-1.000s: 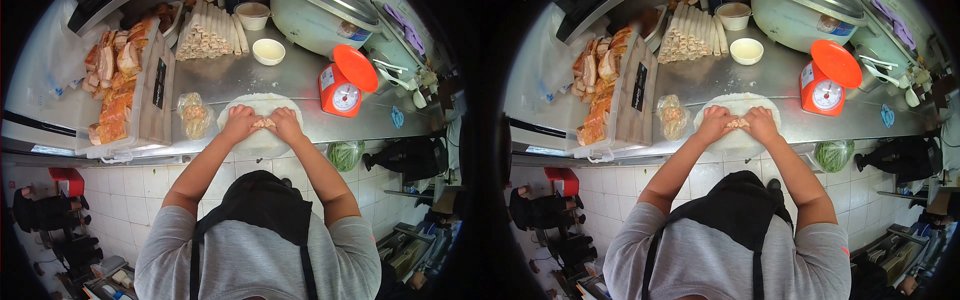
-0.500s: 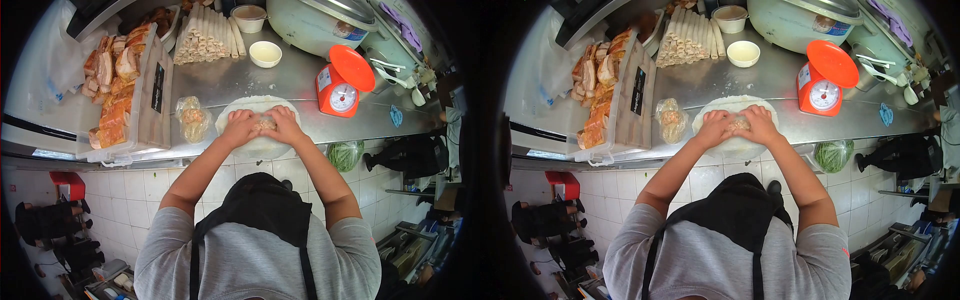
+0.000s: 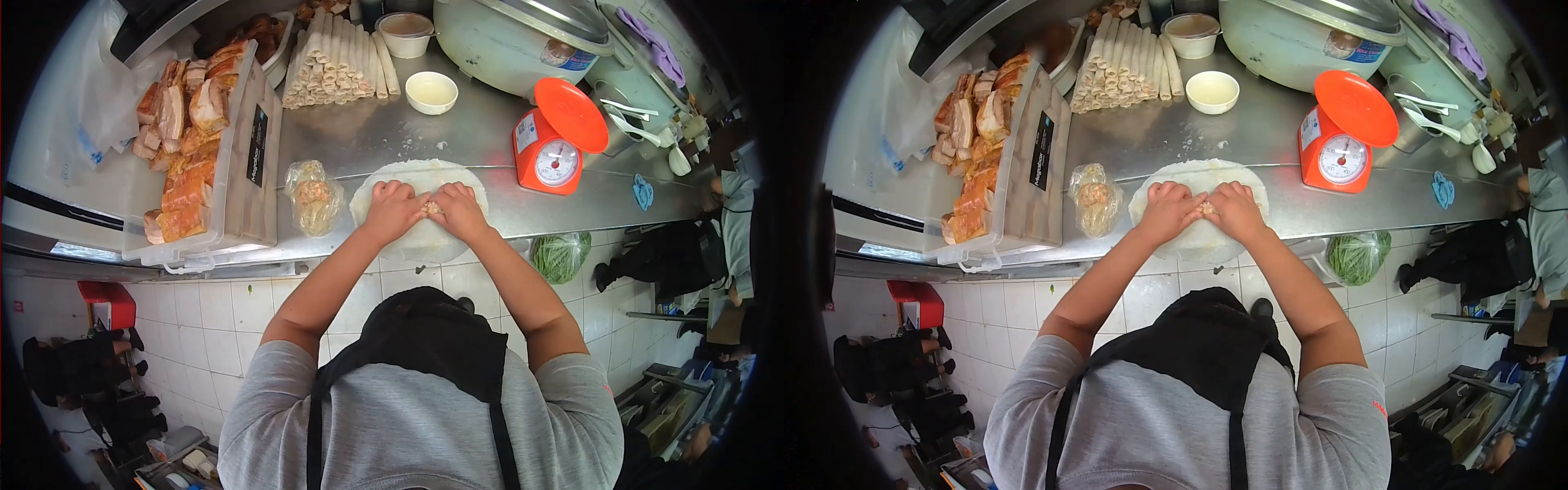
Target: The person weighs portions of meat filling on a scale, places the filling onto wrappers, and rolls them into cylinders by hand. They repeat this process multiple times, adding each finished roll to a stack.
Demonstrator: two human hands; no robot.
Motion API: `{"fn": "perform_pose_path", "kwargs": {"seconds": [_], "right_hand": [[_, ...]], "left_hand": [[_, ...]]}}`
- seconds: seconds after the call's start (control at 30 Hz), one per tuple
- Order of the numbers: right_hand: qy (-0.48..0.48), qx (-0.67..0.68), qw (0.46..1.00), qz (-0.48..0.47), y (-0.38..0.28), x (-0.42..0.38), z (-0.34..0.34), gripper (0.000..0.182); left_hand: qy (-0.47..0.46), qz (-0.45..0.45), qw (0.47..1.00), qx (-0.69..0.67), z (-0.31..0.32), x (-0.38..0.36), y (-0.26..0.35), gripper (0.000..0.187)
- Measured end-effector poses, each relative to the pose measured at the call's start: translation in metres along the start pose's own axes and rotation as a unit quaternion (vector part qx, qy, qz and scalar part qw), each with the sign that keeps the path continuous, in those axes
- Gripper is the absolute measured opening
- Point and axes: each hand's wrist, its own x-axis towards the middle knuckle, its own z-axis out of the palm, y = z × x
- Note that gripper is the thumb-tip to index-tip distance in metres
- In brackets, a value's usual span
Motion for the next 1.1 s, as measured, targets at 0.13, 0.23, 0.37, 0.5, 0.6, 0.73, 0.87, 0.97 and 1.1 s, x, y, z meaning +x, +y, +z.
{"fn": "perform_pose_path", "kwargs": {"seconds": [0.13, 0.23, 0.37, 0.5, 0.6, 0.73, 0.87, 0.97, 1.1], "right_hand": [[0.041, -0.007, 0.999, -0.023, 0.003, -0.002, -0.012, 0.032], [0.01, -0.004, 1.0, -0.018, 0.011, -0.004, -0.016, 0.037], [-0.046, 0.012, 0.999, 0.013, 0.021, -0.003, -0.011, 0.044], [0.014, 0.057, 0.998, 0.018, 0.014, -0.005, -0.03, 0.032], [0.099, 0.123, 0.987, -0.028, 0.013, -0.003, -0.019, 0.019], [0.152, 0.137, 0.978, -0.04, 0.025, -0.007, 0.009, 0.016], [0.074, 0.098, 0.992, 0.023, 0.017, -0.017, -0.005, 0.032], [0.036, 0.027, 0.998, 0.036, 0.007, -0.018, -0.007, 0.041], [-0.017, 0.013, 0.999, 0.046, 0.019, -0.016, 0.011, 0.051]], "left_hand": [[0.018, -0.013, 1.0, 0.015, 0.001, 0.0, 0.003, 0.039], [0.028, -0.01, 0.999, 0.022, -0.001, 0.008, 0.009, 0.037], [0.025, 0.0, 0.999, 0.035, 0.013, 0.014, 0.012, 0.035], [0.022, -0.009, 0.999, 0.027, 0.008, 0.013, 0.016, 0.029], [0.034, -0.006, 0.999, 0.015, 0.007, 0.015, 0.018, 0.025], [0.045, 0.003, 0.998, 0.043, 0.024, 0.013, 0.014, 0.026], [0.025, 0.025, 0.998, 0.051, 0.019, 0.015, 0.025, 0.029], [0.024, 0.036, 0.997, 0.057, 0.019, 0.015, 0.022, 0.035], [-0.012, 0.014, 0.999, 0.046, 0.014, 0.013, 0.02, 0.038]]}}
